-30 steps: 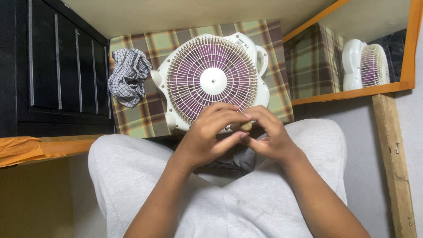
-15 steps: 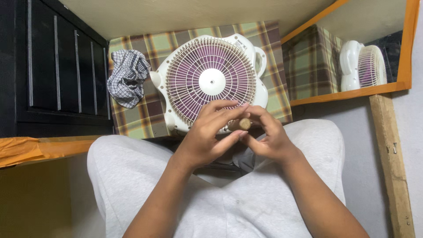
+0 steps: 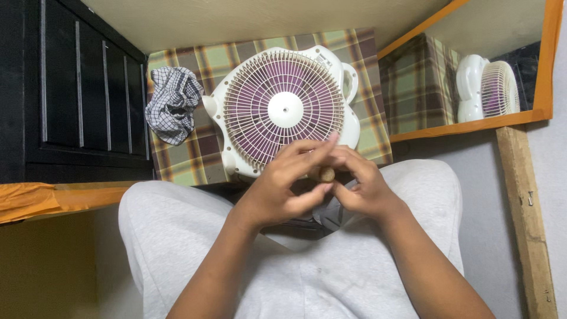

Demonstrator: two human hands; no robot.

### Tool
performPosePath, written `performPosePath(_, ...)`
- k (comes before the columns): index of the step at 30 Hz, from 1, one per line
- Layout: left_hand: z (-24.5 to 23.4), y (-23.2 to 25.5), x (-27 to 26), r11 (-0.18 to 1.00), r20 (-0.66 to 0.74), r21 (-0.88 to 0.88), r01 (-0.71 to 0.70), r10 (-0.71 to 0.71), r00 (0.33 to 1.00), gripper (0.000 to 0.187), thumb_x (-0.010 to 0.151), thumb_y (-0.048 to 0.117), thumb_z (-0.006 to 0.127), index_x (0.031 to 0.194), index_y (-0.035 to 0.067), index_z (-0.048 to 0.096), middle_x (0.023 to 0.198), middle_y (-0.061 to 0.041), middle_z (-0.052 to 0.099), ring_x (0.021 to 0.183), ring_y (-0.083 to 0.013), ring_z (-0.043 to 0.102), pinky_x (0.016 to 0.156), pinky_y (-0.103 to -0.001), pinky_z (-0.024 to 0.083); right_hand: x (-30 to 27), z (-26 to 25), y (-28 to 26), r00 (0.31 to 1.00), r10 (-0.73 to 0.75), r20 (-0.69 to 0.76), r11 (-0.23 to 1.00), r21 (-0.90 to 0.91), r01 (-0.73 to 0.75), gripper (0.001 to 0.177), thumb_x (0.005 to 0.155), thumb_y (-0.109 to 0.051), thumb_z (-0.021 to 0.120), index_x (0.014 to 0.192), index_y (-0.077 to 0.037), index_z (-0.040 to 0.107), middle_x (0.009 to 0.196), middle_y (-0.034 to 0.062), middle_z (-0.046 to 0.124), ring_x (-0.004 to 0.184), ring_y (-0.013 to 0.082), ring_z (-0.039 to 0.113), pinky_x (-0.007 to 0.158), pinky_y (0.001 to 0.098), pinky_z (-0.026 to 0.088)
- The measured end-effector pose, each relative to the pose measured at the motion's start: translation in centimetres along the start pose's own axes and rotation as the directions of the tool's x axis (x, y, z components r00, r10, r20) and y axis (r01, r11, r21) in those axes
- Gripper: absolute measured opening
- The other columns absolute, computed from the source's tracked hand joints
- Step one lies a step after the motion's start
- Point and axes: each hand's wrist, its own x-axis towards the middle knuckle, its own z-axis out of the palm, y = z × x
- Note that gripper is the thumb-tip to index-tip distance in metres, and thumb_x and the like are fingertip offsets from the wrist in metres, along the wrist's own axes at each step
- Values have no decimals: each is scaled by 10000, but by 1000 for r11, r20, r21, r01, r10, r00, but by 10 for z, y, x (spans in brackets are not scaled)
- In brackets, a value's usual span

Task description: The person uses a screwdriver to remove screws from the front grille of a small electric fan. They unscrew multiple fasteners around the grille perimeter and place the screws on the floor beside them.

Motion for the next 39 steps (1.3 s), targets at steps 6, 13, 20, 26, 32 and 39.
performPosePath(6, 4, -9, 4, 997, -70, 41, 61, -58, 996, 749, 770, 321, 898, 1427, 108, 608, 1149, -12, 652, 1062, -179, 672, 967, -315, 601, 3, 5, -3, 996, -80, -48, 979, -193, 70, 421, 719, -102, 819, 1100, 8, 679, 1151, 107, 697, 1108, 258, 675, 953, 367, 576)
performPosePath(13, -1, -9, -1, 997, -25, 60, -37, 38, 999, 515, 794, 207, 839, 1285, 118, 712, 1311, -105, 662, 1305, -274, 578, 1111, -405, 513, 2, 0, 2, 994, -110, 21, 974, -198, 112, 318, 776, -37, 751, 1090, -15, 701, 1145, 78, 690, 1133, 254, 631, 998, 395, 543)
performPosePath(20, 4, -12, 3, 994, -38, 106, 23, -19, 999, 535, 801, 288, 885, 1291, 138, 731, 1169, -26, 765, 1275, -249, 609, 1089, -373, 536, 2, 2, 4, 993, -119, -27, 970, -215, 110, 422, 731, -114, 828, 1086, 30, 652, 1128, 132, 655, 1108, 285, 630, 923, 401, 547)
performPosePath(26, 7, -10, 5, 994, -63, 99, 53, -47, 997, 537, 779, 283, 901, 1261, 127, 722, 1209, -62, 707, 1228, -228, 614, 1093, -384, 533, -1, -1, 5, 1000, 21, -12, 988, -156, -22, 422, 821, -70, 734, 1229, -17, 638, 1239, 123, 649, 1150, 278, 686, 947, 362, 641)
performPosePath(32, 4, -6, 2, 980, -33, -113, 164, -169, 985, 584, 826, 273, 839, 1366, 141, 659, 1307, -68, 645, 1225, -207, 677, 1082, -356, 567, -2, -4, -2, 996, -88, 10, 964, -250, 88, 499, 780, -43, 761, 1249, -6, 592, 1270, 148, 628, 1206, 319, 619, 1037, 435, 511)
performPosePath(39, 9, -8, 5, 999, -73, 42, -5, 9, 997, 498, 791, 193, 870, 1252, 86, 716, 1228, -88, 690, 1213, -263, 635, 1079, -389, 526, 3, -5, 0, 998, -61, -6, 962, -268, 57, 281, 765, -59, 755, 1035, -14, 694, 1103, 94, 712, 1120, 260, 645, 993, 388, 528)
